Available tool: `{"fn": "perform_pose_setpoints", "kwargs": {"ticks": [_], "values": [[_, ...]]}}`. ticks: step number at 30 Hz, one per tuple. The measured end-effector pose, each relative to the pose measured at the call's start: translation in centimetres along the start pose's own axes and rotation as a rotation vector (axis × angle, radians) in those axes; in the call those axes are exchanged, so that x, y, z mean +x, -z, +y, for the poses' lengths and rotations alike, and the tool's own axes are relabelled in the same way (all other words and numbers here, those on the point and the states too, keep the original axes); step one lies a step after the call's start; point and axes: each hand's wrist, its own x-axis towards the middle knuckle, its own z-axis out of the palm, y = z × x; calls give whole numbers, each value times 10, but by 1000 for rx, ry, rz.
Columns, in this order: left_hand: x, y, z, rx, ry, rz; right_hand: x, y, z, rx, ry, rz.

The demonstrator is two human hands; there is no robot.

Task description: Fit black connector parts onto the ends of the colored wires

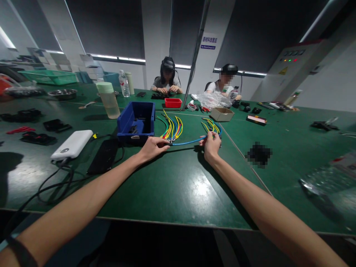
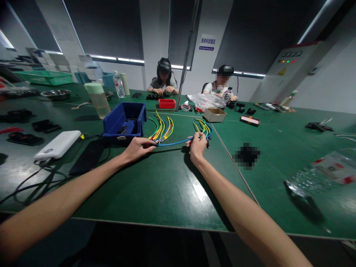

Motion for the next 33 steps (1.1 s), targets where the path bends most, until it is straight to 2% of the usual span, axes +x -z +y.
{"fn": "perform_pose_setpoints", "kwargs": {"ticks": [33], "values": [[0,1,0,-10,-9,-2,-2,-1,0,-40,9,-40]]}}
